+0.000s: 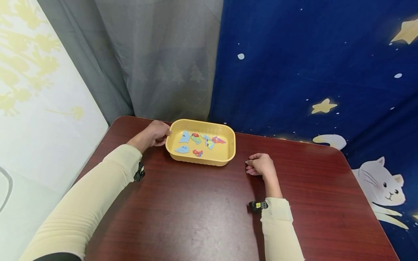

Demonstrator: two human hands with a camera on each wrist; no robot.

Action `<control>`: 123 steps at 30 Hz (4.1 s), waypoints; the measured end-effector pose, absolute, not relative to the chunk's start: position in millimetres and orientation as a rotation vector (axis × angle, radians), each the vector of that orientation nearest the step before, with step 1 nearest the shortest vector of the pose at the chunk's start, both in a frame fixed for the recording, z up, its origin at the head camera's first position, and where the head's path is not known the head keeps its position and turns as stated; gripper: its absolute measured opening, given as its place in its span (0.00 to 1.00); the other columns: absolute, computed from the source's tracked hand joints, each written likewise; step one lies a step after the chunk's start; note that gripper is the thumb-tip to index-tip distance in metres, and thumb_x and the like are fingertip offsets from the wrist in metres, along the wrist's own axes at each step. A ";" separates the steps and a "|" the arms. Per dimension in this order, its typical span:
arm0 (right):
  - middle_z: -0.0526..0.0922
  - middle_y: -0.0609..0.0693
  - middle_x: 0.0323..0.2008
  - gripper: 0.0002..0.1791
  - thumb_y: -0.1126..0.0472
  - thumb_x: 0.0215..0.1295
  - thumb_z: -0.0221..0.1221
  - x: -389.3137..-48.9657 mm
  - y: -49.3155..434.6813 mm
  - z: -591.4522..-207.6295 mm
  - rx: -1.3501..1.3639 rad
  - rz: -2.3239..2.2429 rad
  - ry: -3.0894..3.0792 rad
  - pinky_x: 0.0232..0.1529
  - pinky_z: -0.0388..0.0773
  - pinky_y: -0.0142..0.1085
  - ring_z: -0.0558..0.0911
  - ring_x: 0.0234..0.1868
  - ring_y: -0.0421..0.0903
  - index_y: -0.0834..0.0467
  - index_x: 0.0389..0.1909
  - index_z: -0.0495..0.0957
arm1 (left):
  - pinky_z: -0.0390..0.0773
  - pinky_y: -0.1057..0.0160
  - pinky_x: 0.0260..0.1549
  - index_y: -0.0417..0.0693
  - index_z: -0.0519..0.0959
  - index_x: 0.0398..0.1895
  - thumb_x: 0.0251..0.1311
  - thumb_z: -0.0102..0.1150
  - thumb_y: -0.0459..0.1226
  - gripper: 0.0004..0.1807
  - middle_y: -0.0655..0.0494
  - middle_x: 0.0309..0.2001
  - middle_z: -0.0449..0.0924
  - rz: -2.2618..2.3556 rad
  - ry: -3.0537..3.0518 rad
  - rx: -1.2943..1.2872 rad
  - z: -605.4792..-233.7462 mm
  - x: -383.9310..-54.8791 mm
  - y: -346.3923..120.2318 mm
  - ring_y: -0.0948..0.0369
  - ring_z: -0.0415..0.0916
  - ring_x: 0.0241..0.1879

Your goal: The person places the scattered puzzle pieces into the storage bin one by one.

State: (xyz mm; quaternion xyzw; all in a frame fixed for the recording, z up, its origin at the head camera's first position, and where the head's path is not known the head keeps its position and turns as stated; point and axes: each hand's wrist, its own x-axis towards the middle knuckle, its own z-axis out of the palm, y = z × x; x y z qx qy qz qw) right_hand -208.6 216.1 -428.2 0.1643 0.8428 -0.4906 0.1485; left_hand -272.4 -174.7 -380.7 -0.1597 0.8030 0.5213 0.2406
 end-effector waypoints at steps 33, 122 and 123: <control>0.80 0.52 0.14 0.14 0.55 0.60 0.65 -209.3 209.4 -433.7 0.473 -1.022 2.623 0.18 0.80 0.34 0.80 0.12 0.41 0.62 0.24 0.81 | 0.77 0.70 0.22 0.39 0.69 0.61 0.71 0.48 0.34 0.18 0.52 0.30 0.73 1.419 2.205 -0.445 -379.1 -270.5 -173.7 0.65 0.70 0.19; 0.83 0.54 0.33 0.16 0.74 0.59 0.58 -242.4 169.9 -404.5 0.406 -1.915 2.350 0.40 0.84 0.39 0.82 0.31 0.42 0.69 0.49 0.78 | 0.78 0.70 0.23 0.40 0.68 0.60 0.70 0.50 0.35 0.17 0.51 0.34 0.73 1.415 2.209 -0.447 -381.2 -273.5 -175.7 0.65 0.70 0.20; 0.83 0.55 0.34 0.16 0.74 0.58 0.58 -243.1 169.0 -404.4 0.412 -1.904 2.361 0.41 0.84 0.40 0.82 0.31 0.42 0.69 0.49 0.78 | 0.78 0.70 0.23 0.40 0.68 0.60 0.70 0.50 0.35 0.18 0.51 0.34 0.73 1.416 2.208 -0.446 -381.4 -273.9 -175.7 0.65 0.70 0.19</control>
